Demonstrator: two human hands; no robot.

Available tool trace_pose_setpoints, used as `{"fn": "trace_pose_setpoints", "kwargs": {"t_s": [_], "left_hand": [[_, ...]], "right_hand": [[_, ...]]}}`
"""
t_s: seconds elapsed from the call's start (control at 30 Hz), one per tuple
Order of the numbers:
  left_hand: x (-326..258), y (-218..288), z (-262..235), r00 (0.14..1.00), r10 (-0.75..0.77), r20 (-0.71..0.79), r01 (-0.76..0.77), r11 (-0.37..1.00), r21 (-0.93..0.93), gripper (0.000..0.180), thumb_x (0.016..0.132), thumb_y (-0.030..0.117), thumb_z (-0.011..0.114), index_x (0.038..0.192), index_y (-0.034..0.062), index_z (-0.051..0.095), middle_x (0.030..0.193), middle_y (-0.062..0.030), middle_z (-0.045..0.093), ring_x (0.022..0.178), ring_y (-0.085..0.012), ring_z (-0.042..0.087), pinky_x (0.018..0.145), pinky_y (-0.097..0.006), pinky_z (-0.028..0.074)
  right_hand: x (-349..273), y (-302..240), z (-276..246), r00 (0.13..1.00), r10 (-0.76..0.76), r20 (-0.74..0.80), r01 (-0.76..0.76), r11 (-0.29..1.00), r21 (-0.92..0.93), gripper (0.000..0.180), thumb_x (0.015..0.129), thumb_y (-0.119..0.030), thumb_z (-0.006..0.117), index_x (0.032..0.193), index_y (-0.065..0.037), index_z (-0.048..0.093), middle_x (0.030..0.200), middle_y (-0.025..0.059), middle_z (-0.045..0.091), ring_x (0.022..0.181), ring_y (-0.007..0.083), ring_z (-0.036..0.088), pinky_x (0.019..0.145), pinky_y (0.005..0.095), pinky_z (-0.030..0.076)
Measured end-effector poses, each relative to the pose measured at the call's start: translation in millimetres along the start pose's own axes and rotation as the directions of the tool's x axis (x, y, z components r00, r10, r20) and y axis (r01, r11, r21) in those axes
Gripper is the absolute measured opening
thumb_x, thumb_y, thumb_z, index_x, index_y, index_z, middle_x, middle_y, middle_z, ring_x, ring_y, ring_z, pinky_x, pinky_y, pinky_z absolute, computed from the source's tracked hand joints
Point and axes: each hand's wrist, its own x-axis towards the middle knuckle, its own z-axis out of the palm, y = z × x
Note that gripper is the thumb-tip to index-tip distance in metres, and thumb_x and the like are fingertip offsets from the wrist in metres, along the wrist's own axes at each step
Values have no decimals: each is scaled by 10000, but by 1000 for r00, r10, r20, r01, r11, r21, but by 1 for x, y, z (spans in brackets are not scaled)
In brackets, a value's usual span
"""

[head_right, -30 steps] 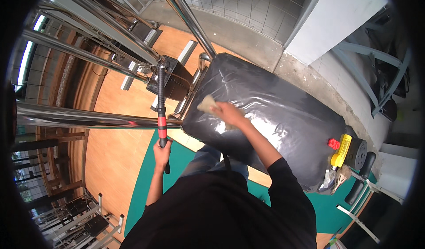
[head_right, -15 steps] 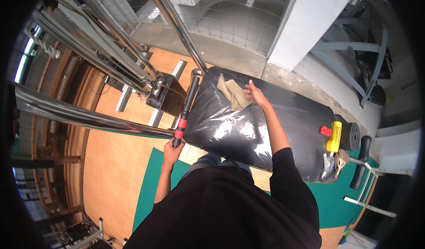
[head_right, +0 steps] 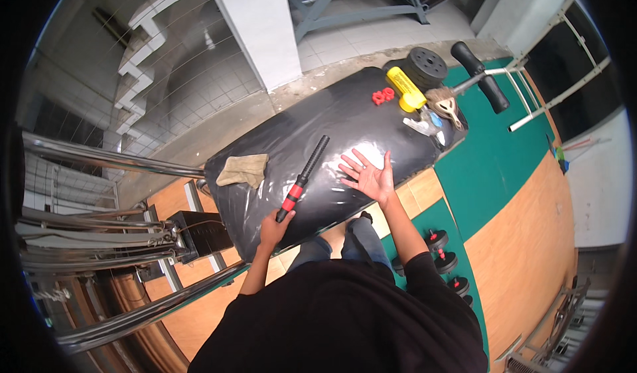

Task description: The person wipes a dumbbell bar with a cloth, then slides weight plates and red collars onto the bar, tightens the collars, and places the assembled dumbbell on the floor among other dumbbells.

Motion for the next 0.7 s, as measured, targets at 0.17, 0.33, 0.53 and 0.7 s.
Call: {"fn": "trace_pose_setpoints", "kwargs": {"t_s": [0.17, 0.33, 0.53, 0.7], "left_hand": [[57, 38, 48, 982, 190, -4, -176, 918, 355, 530, 792, 565, 592, 948, 59, 604, 768, -202, 642, 755, -399, 626, 677, -488, 476], [81, 59, 89, 972, 217, -87, -137, 830, 541, 380, 786, 343, 667, 1058, 95, 570, 1070, -148, 518, 1039, -343, 501, 836, -452, 442], [87, 80, 109, 983, 148, -107, -70, 847, 528, 546, 735, 212, 714, 1221, 105, 488, 1183, -132, 432, 1121, -337, 425, 909, -449, 405], [87, 112, 150, 988, 44, -149, 43, 846, 531, 779, 723, 262, 733, 1362, 128, 308, 1344, -175, 308, 1280, -371, 272, 1027, -626, 216]], "right_hand": [[-81, -38, -35, 988, -148, -44, 147, 989, -21, 1040, 711, -857, 238, 1431, -106, 257, 1448, 199, 294, 1302, 387, 333, 999, 594, 312], [-147, -78, -69, 956, -292, -21, 293, 955, 53, 1007, 730, -840, 263, 1440, -126, 243, 1474, 182, 248, 1326, 364, 305, 1029, 584, 276], [-222, -110, -129, 904, -259, -341, 216, 963, -159, 865, 832, -742, 268, 1414, -102, 279, 1388, 148, 406, 1249, 292, 425, 977, 467, 388], [-274, -127, -169, 796, -222, -563, 81, 961, -265, 664, 916, -609, 312, 1341, -102, 364, 1305, 88, 508, 1143, 221, 519, 881, 387, 444]]}}
